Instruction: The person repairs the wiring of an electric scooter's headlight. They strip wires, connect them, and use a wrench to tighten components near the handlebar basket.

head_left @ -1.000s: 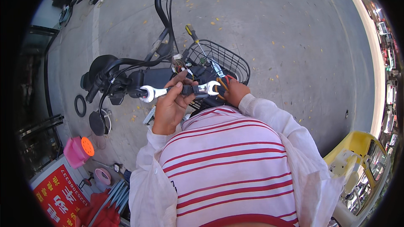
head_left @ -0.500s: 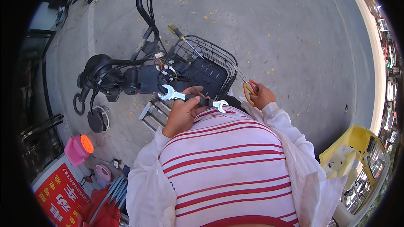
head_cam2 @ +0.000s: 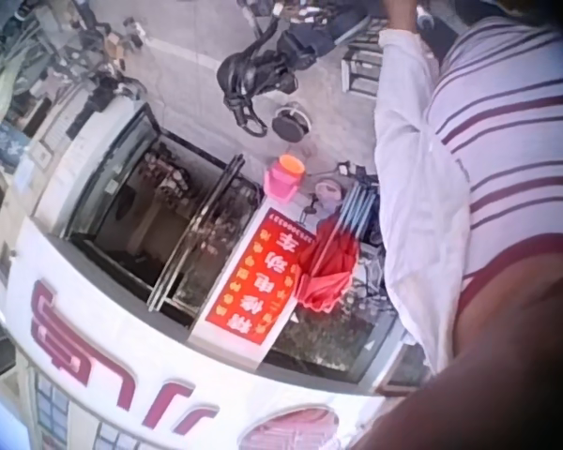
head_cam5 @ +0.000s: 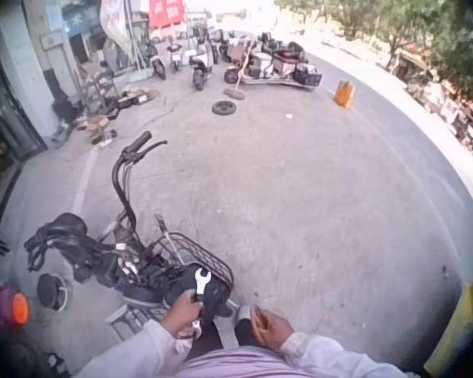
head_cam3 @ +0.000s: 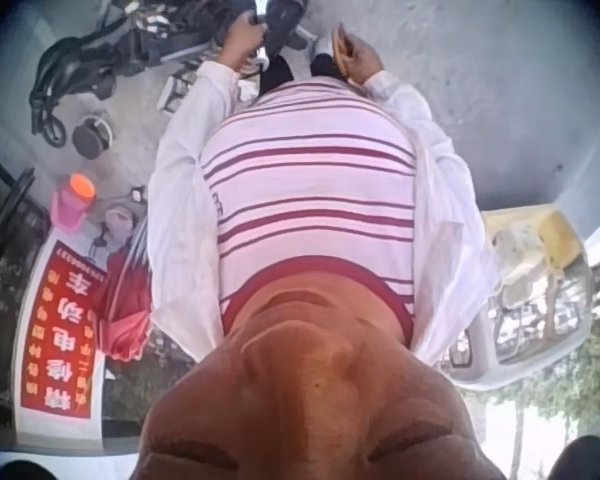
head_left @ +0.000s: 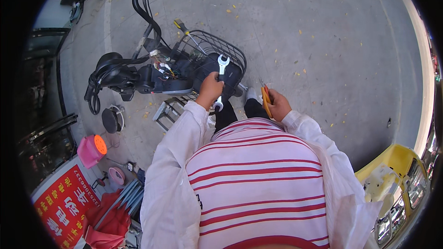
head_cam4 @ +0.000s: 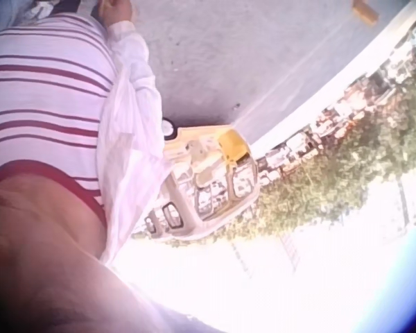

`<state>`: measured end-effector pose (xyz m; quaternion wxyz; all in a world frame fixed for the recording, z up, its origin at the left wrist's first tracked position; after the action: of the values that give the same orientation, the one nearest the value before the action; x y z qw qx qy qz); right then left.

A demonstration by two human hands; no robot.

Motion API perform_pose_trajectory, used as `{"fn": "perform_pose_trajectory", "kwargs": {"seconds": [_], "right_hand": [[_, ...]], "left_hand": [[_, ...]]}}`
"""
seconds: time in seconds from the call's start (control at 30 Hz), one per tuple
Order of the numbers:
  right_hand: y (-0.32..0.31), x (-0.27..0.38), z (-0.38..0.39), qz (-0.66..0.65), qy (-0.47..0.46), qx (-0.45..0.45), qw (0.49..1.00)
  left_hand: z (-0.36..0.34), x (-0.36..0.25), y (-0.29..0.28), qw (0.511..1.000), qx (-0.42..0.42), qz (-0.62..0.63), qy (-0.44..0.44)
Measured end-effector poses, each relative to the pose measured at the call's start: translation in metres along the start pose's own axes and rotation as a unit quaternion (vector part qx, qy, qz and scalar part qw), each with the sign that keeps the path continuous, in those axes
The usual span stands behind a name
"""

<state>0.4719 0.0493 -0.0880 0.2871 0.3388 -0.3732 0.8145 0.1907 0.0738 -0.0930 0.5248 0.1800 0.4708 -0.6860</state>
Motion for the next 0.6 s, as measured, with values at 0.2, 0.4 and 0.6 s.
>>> {"fn": "perform_pose_trajectory", "kwargs": {"seconds": [0.2,0.4,0.6], "right_hand": [[-0.004,-0.011,0.010,-0.027,-0.006,0.035,0.999],[-0.011,0.019,0.015,0.010,-0.024,0.079,0.997],[-0.001,0.040,0.011,0.070,-0.008,0.147,0.987]], "left_hand": [[-0.022,0.022,-0.005,1.000,-0.009,0.001,-0.030],[-0.003,-0.006,-0.017,0.991,-0.048,-0.125,0.004],[0.027,-0.005,-0.033,0.980,-0.143,-0.113,0.082]]}}
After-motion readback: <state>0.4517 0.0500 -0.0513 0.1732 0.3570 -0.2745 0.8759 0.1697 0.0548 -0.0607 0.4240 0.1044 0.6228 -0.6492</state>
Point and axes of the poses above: each hand's wrist, its own z-axis away from the middle knuckle, its own y-axis out of the palm, x = y × z, the point moved 9 cm from there along -z, towards the middle knuckle, and after that the axes turned 9 degrees about z, right-handed, at the moved point
